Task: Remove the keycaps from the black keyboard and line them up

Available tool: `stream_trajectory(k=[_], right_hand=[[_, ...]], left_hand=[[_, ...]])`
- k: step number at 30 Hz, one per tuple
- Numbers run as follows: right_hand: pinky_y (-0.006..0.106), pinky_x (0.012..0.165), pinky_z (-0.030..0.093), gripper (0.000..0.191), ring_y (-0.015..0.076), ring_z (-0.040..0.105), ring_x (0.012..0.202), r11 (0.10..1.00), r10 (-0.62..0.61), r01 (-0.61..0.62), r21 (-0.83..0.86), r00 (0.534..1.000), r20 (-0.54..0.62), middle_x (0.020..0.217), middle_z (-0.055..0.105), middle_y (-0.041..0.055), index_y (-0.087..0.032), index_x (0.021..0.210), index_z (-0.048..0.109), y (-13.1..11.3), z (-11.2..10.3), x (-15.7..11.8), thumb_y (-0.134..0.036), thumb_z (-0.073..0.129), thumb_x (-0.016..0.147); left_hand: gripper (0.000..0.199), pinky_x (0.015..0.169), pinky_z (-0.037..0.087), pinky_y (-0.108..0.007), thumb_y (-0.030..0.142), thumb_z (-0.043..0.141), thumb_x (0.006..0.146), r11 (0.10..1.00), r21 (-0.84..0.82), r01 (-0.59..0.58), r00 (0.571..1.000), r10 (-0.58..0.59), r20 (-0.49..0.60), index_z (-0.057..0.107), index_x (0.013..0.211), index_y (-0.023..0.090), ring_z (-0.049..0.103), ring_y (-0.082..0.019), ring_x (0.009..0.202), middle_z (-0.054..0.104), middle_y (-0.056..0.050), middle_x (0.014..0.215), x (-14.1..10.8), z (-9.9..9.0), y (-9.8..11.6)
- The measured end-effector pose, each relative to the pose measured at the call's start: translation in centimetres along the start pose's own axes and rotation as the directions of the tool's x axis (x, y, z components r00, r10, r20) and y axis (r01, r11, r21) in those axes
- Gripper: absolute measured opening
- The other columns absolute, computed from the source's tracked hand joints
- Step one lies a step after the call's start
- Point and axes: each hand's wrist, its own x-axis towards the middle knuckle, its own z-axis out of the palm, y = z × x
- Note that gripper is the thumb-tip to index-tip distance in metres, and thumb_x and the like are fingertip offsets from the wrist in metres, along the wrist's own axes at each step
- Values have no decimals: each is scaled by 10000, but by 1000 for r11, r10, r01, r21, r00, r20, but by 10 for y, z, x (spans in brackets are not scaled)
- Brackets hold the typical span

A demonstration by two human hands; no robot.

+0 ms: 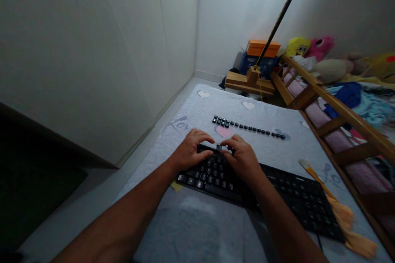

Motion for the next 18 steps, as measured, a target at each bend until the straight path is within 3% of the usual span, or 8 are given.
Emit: stream_trajectory(k=[5,9,18], right_hand=[[260,714,415,159,154,575,748,977,164,-174,-122,982,-88,801,612,18,-218,910,723,44,-7,35,-206,642,774],[251,664,404,200,147,582,686,944,280,-290,-157,957,-79,760,658,16,-211,940,736,71,-4,63,-239,650,762],[239,662,415,248,153,623,720,915,351,-357,-188,934,-67,816,719,31,-217,981,739,81,8,79,-258,644,755]], left_hand=[[194,963,383,-396,212,645,790,995,76,59,988,-47,-147,650,984,200,532,-221,1037,665,-42,1014,-1,1,-10],[168,958,387,-395,214,626,794,991,91,95,984,-79,-161,658,959,203,541,-217,1018,671,-33,994,-1,4,-19],[150,933,410,-393,235,610,789,988,57,145,985,-138,-107,667,923,203,553,-217,991,678,-32,953,0,6,-21]])
